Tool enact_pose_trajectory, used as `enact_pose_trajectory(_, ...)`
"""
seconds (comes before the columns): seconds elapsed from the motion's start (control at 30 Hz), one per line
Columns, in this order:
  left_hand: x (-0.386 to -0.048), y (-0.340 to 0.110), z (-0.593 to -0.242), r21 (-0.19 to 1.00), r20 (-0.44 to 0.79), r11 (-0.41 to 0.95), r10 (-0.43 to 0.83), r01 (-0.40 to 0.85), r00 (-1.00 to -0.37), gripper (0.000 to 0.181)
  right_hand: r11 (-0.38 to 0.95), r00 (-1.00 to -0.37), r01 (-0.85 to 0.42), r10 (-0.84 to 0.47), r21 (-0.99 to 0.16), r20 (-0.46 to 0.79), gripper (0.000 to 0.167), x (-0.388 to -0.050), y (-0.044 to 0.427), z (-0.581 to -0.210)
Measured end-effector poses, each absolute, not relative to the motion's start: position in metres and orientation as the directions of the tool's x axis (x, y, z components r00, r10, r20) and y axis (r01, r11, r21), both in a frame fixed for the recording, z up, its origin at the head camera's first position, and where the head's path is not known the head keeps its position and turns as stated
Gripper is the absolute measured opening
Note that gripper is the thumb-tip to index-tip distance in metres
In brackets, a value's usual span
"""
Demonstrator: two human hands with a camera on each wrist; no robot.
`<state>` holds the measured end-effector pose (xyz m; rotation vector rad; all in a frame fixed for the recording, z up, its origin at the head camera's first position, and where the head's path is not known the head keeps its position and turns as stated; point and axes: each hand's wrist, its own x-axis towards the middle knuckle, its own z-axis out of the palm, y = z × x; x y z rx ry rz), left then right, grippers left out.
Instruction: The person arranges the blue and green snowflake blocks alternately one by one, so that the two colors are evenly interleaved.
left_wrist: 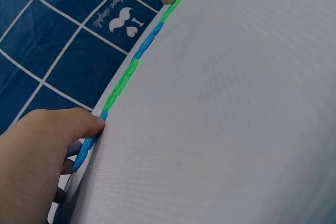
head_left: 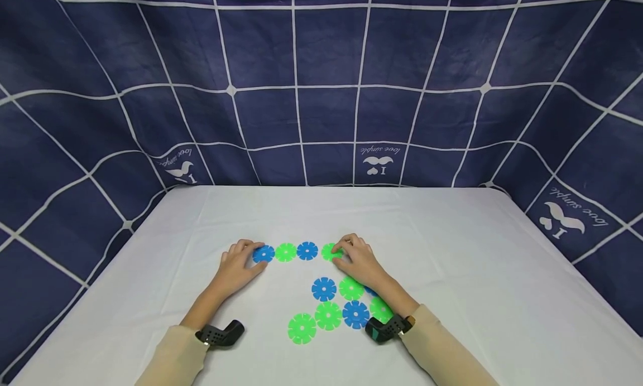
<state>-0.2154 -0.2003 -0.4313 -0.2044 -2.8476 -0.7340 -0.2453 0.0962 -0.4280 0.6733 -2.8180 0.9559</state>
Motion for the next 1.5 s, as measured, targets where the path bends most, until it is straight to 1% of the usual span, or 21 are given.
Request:
enact_pose_trajectory(0.33, -0.2145, -0.2005, -0.4342, 0.474, 0.221, 0.861, 0.087, 0.185, -0.971, 0.05, 0.724, -0.895, -0.444, -0.39, -0.529, 0.217, 0.02, -0.2451, 0.0969, -0.4298)
enact_pose_trajectory(0.57, -0.2135, -0.202, -0.4307, 0.473, 0.219, 0.861, 0.091, 0.187, -0.971, 0.051, 0.719, -0.882, -0.469, -0.411, -0.513, 0.23, 0.026, -0.2458, 0.0965, -0.4286)
enact_pose_trajectory(0.83, -0.215, -0.2036, -0.4312, 0.468, 0.218, 0.865, 0.084, 0.18, -0.972, 0.05, 0.739, -0.867, -0.498, -0.444, -0.454, 0.227, 0.033, -0.2457, 0.0952, -0.4274)
enact_pose_trajectory(1.13, -0.2161, -0.2021, -0.4319, 0.471, 0.221, 0.858, 0.107, 0.202, -0.969, 0.051, 0.75, -0.856, -0.516, -0.454, -0.414, 0.246, 0.034, -0.2429, 0.0982, -0.4285)
enact_pose_trajectory(1.5, -0.2159, -0.2013, -0.4324, 0.466, 0.225, 0.865, 0.089, 0.187, -0.97, 0.051, 0.737, -0.855, -0.519, -0.458, -0.433, 0.245, 0.033, -0.2426, 0.0982, -0.4275)
